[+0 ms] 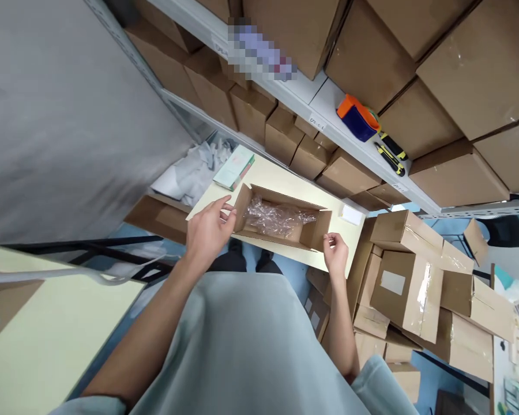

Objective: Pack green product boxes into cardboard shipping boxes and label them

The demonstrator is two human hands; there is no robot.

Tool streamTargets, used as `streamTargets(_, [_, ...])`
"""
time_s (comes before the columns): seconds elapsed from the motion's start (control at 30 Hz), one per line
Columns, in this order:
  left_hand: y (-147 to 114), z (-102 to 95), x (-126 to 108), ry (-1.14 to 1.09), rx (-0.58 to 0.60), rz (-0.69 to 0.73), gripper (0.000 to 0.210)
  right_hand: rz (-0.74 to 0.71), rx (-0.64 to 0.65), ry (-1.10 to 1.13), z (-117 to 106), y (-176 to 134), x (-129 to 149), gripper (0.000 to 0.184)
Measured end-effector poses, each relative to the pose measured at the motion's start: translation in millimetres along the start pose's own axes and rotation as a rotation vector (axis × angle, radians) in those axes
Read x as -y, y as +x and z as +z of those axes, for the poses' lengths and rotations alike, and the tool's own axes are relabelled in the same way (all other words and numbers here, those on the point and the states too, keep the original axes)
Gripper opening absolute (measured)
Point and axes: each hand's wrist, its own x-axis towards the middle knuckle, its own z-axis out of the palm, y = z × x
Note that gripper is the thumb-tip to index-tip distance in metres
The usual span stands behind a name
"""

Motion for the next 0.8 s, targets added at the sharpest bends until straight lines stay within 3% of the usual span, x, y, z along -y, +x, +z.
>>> streamTargets(0.27, [49.3, -0.4, 12.1, 0.011, 0.126, 0.088, 0.045, 0.013, 0.018, -0.170, 20.4, 11.0, 18.4, 0.028])
streamTargets(0.37, [57.7, -1.5, 12.3, 0.016, 0.086, 0.164, 0.044, -0.094, -0.077, -0.391, 23.0, 11.1, 40.9, 0.030])
streamTargets(0.43, [61.7, 0.4, 6.1, -0.030, 0.069, 0.287, 0.045, -0.204, -0.013, -0.517, 30.1, 18.5, 62.5, 0.030])
streamTargets(0.5, [66.8, 6.4, -4.4, -0.084, 0.173, 0.457, 0.045, -0.277, 0.156, -0.634, 43.2, 33.5, 86.1, 0.035])
streamTargets(0.6, [78.8, 19.8, -22.3, 0.010, 0.469, 0.657, 0.045, -0.263, 0.377, -0.822, 67.2, 61.6, 116.3, 0.044])
streamTargets(0.7, [93.6, 25.8, -33.9, 0.199, 0.678, 0.695, 0.034, -0.192, 0.508, -0.914, 79.3, 76.6, 133.8, 0.040])
streamTargets(0.8, [106.7, 16.5, -36.9, 0.242, 0.751, 0.648, 0.037, -0.125, 0.501, -0.874, 69.8, 69.3, 142.9, 0.030])
